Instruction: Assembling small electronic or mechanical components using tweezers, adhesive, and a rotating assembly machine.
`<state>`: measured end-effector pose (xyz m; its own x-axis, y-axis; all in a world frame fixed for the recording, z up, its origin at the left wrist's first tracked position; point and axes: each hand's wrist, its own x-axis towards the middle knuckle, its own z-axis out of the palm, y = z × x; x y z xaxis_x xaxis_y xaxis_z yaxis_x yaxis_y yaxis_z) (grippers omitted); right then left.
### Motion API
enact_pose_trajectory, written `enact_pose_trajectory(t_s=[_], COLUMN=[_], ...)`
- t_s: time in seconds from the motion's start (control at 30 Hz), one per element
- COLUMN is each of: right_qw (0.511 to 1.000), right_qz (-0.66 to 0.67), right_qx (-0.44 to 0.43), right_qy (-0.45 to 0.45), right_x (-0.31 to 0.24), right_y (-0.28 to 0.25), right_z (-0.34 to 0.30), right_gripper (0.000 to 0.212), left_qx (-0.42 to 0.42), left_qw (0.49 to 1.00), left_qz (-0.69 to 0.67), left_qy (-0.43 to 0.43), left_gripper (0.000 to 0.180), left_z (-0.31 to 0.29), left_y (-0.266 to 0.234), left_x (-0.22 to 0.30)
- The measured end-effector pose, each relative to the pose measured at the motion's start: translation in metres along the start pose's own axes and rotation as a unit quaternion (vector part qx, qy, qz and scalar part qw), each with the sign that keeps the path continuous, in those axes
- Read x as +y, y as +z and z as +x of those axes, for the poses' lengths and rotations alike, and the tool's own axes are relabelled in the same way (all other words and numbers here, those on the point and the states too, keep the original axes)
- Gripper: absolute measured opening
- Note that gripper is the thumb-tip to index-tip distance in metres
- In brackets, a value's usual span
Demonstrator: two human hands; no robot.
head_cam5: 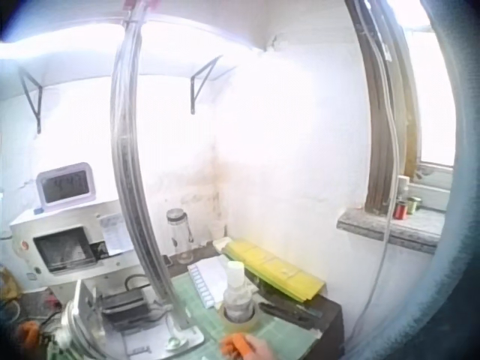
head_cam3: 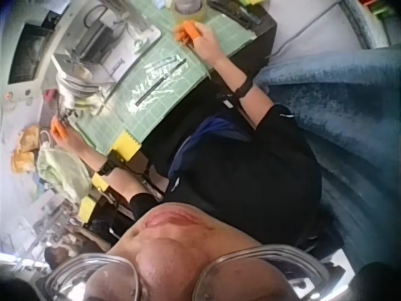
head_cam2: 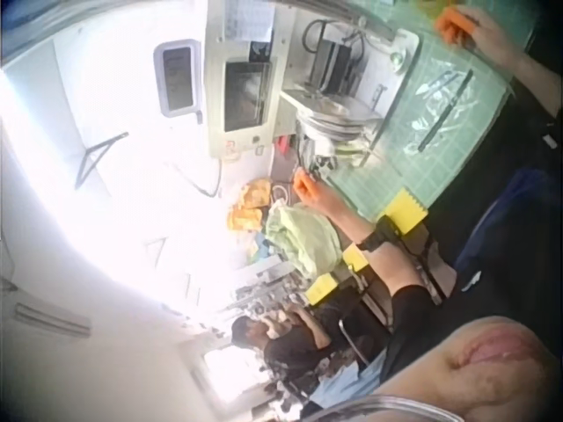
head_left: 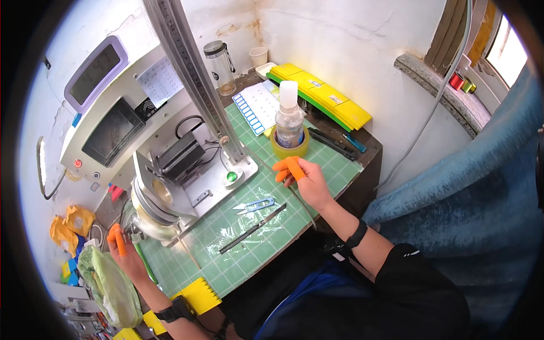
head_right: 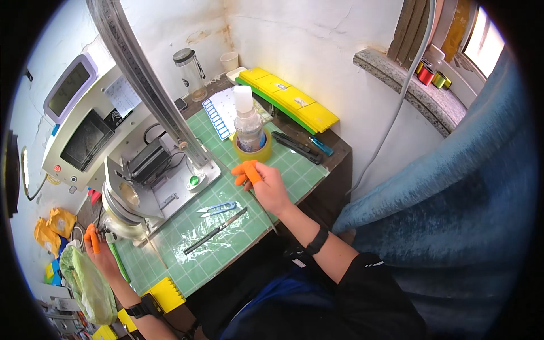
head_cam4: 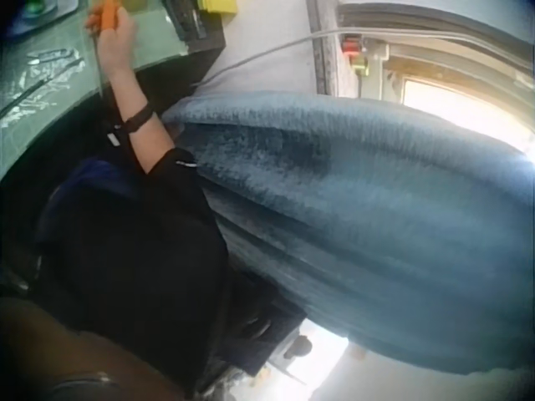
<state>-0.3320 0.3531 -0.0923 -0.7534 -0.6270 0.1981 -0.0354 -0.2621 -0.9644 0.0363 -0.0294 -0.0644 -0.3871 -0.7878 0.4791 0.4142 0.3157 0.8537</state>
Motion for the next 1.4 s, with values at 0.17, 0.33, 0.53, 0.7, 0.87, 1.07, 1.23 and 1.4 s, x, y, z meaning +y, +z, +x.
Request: enact_pose_trajectory(t_s=[0.17,0.33,0.53,0.7,0.87,1.07,1.23,1.4], right_qw=[1.000,1.000,1.000,1.000,1.000,1.000,1.000,1.000], right_qz=[0.007,0.005,-0.013,-0.012,-0.018,-0.011,-0.013,-0.008], right_qx=[-0.003,0.003,0.011,0.014,0.014,0.009,0.011,0.006], right_qy=[0.010,0.006,0.003,-0.003,-0.008,-0.008,-0.009,-0.019], right_x=[-0.004,0.003,-0.003,0.000,0.001,0.000,0.001,0.002], right_y=[0.006,0.001,0.003,0.001,0.001,0.003,0.002,0.001], right_z=[0.001,0.005,0.008,0.007,0.005,0.005,0.005,0.005], right_gripper=[0.029,0.030,0.033,0.034,0.034,0.035,0.035,0.035], left_qx=[-0.011,-0.017,-0.004,-0.014,-0.011,-0.002,-0.003,-0.003], left_qw=[1.000,1.000,1.000,0.999,1.000,1.000,1.000,0.999], left_qz=[-0.015,-0.020,-0.023,-0.031,-0.007,-0.006,0.008,-0.020], left_qy=[-0.005,-0.011,-0.014,-0.018,-0.013,-0.022,-0.016,-0.035], left_gripper=[0.020,0.019,0.019,0.018,0.018,0.019,0.019,0.020], left_z=[-0.001,0.001,0.001,0.000,0.000,-0.001,-0.001,0.003], left_y=[0.004,0.012,0.010,0.013,0.008,0.011,0.011,-0.001], left_x=[0.005,0.004,0.004,0.006,0.006,0.009,0.009,0.000])
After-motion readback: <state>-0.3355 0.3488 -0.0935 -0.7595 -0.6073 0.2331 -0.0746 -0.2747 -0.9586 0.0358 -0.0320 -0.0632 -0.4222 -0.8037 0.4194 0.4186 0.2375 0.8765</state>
